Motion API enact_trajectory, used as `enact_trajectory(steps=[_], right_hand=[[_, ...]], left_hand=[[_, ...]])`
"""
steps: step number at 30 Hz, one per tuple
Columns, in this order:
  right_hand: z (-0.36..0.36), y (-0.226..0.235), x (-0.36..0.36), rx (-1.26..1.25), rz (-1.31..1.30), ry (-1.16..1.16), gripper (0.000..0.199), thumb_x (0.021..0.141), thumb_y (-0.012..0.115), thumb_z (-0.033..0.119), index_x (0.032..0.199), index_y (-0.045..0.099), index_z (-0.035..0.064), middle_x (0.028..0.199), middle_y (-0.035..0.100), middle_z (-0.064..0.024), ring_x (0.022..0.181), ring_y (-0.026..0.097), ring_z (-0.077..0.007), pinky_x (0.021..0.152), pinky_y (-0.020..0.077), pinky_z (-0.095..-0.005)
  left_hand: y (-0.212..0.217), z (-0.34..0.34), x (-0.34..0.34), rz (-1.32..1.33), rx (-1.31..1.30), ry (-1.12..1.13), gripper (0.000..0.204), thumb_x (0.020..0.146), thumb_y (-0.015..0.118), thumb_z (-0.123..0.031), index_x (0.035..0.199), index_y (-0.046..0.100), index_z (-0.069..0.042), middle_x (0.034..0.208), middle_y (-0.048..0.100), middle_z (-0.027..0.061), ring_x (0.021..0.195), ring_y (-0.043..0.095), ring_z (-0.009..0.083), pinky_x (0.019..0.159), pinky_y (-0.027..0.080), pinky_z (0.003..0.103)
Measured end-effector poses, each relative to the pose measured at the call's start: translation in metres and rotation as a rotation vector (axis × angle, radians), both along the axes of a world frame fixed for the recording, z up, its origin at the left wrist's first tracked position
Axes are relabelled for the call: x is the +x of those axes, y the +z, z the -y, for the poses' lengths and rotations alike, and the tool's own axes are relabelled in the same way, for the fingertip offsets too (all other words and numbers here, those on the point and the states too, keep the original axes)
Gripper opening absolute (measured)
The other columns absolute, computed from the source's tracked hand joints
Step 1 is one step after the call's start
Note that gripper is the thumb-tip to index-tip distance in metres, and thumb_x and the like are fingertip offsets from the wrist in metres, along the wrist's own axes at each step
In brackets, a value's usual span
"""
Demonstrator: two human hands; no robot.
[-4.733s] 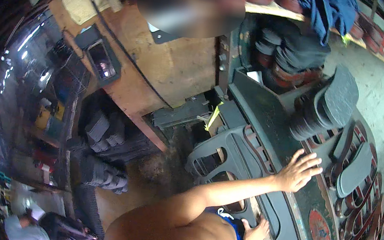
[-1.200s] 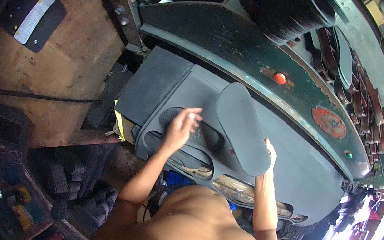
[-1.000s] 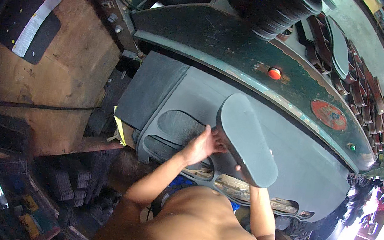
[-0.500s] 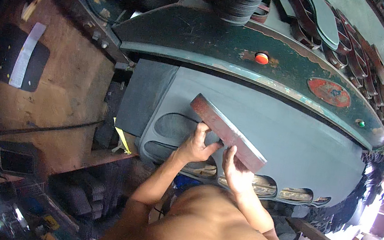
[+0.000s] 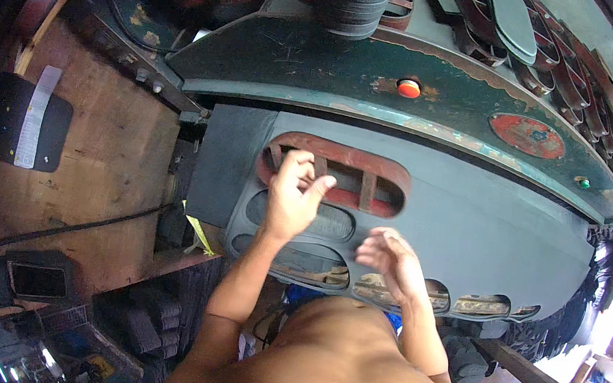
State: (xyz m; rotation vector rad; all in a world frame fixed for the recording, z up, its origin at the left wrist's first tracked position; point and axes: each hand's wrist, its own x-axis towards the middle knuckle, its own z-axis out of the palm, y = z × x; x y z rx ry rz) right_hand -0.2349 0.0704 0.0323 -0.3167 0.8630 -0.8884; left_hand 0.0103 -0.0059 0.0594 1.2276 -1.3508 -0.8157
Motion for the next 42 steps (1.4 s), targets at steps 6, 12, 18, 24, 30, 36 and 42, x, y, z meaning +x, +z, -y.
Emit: enact_trajectory(steps=[6,12,18,24,30,36,42], right_hand=[[0.008,-0.070,-0.020,-0.725,-1.450,-0.168,0.026,0.089,0.075,0.011,0.113,0.066,0.0042,0.109,0.063,-0.0152,0.101,0.061,-0.0302,0.090,0.0482,-0.0399],[0.031,-0.071,-0.006,-0.817,-1.632,0.028,0.060,0.076,0.088,0.033,0.126,0.066,0.0079,0.113,0.060,-0.0121,0.110,0.055,-0.0324,0.098,0.0411,-0.0448],[0.077,-0.068,0.011,-0.888,-1.670,0.085,0.084,0.070,0.090,0.048,0.140,0.064,0.0104,0.112,0.060,-0.0084,0.109,0.055,-0.0284,0.097,0.0404,-0.0434],[0.092,-0.066,0.017,-0.906,-1.647,0.124,0.079,0.066,0.093,0.044,0.135,0.070,0.0123,0.106,0.060,-0.0056,0.106,0.055,-0.0254,0.094,0.0396,-0.0413],[0.092,-0.065,0.014,-0.950,-1.659,0.147,0.079,0.062,0.094,0.047,0.131,0.073,0.0149,0.107,0.061,-0.0060,0.106,0.055,-0.0254,0.093,0.0393,-0.0424],[0.093,-0.060,0.014,-0.930,-1.612,0.215,0.079,0.064,0.092,0.048,0.133,0.071,0.0164,0.109,0.059,-0.0068,0.108,0.053,-0.0271,0.095,0.0382,-0.0432],[0.097,-0.048,0.016,-0.929,-1.599,0.199,0.076,0.068,0.091,0.046,0.132,0.069,0.0121,0.110,0.062,-0.0068,0.106,0.055,-0.0263,0.094,0.0392,-0.0419]], left_hand=[[-0.044,0.044,0.010,0.530,0.310,-0.082,0.037,0.094,0.076,-0.016,0.126,0.064,-0.001,0.078,0.069,0.0130,0.067,0.068,0.0201,0.064,0.053,0.035],[-0.058,0.045,0.017,0.718,0.070,-0.083,0.036,0.096,0.070,-0.019,0.126,0.065,-0.002,0.096,0.072,0.0185,0.090,0.068,0.0383,0.082,0.054,0.048],[-0.044,0.028,0.089,0.783,-0.106,0.255,0.042,0.090,0.062,0.001,0.131,0.063,-0.003,0.122,0.062,0.0181,0.116,0.059,0.0390,0.101,0.048,0.048],[-0.084,0.015,0.124,0.726,0.140,0.004,0.055,0.081,0.081,-0.006,0.131,0.061,0.003,0.133,0.055,0.0207,0.126,0.053,0.0416,0.109,0.044,0.045],[-0.108,0.015,0.133,0.540,0.039,0.043,0.057,0.074,0.085,-0.002,0.127,0.064,0.002,0.132,0.059,0.0186,0.126,0.056,0.0378,0.109,0.045,0.044],[-0.105,0.010,0.137,0.492,0.102,0.040,0.055,0.075,0.083,0.002,0.126,0.065,0.001,0.131,0.059,0.0177,0.125,0.058,0.0357,0.108,0.046,0.043],[-0.090,0.013,0.136,0.581,0.116,0.044,0.050,0.079,0.081,-0.002,0.127,0.064,0.001,0.132,0.058,0.0188,0.125,0.057,0.0383,0.109,0.045,0.044]])
